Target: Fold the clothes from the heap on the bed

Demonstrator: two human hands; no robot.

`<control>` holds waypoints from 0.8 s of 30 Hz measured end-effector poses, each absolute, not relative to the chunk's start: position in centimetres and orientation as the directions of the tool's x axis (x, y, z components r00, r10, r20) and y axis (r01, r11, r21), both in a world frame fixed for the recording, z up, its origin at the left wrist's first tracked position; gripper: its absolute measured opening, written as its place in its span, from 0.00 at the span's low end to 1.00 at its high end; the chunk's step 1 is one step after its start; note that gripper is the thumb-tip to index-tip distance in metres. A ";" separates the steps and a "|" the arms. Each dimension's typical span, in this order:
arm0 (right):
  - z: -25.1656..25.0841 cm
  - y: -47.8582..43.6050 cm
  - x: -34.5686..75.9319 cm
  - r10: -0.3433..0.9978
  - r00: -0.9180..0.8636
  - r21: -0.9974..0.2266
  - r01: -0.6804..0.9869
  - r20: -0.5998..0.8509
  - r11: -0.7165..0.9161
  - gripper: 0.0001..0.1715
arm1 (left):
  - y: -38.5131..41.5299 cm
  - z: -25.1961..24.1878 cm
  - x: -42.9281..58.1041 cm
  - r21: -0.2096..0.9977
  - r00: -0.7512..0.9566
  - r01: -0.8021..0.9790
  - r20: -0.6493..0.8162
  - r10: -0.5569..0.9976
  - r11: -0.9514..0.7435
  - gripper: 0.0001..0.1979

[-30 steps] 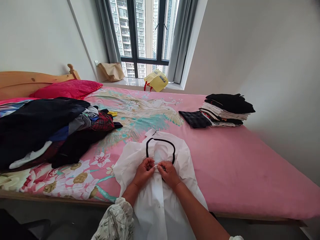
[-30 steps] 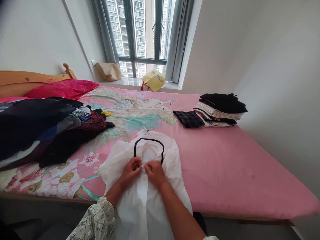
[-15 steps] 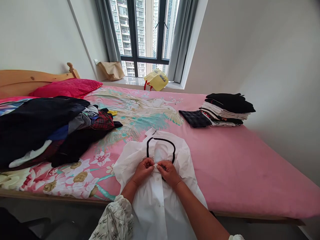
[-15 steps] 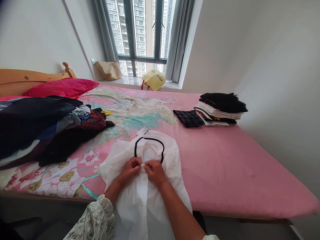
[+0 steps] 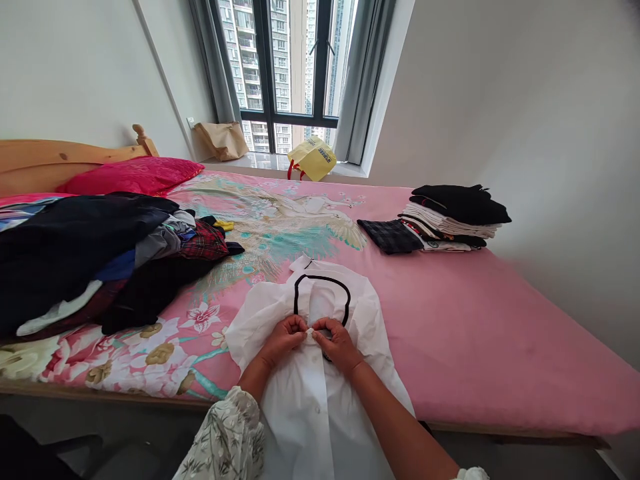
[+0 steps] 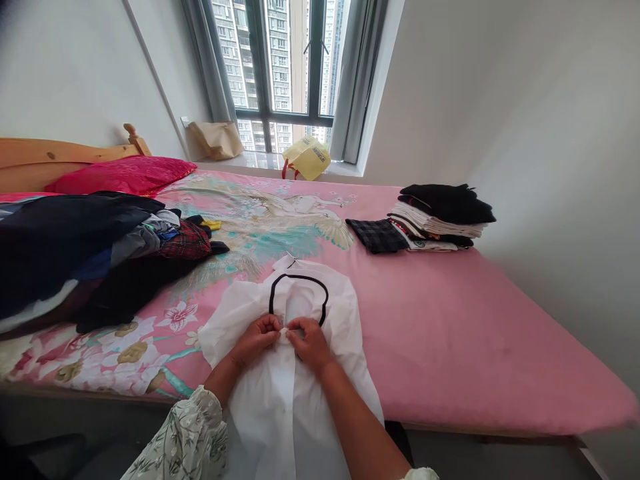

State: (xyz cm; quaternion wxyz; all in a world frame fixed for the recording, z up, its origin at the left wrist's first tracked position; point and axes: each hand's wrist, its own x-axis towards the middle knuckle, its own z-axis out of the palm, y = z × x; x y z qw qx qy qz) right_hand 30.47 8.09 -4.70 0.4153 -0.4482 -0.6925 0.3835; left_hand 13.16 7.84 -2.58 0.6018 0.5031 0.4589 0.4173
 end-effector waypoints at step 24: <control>-4.2 8.1 30.4 0.904 -0.309 -0.880 0.279 0.296 0.384 0.10 | 8.5 -3.1 12.1 0.981 0.302 -0.015 -0.180 0.936 0.193 0.14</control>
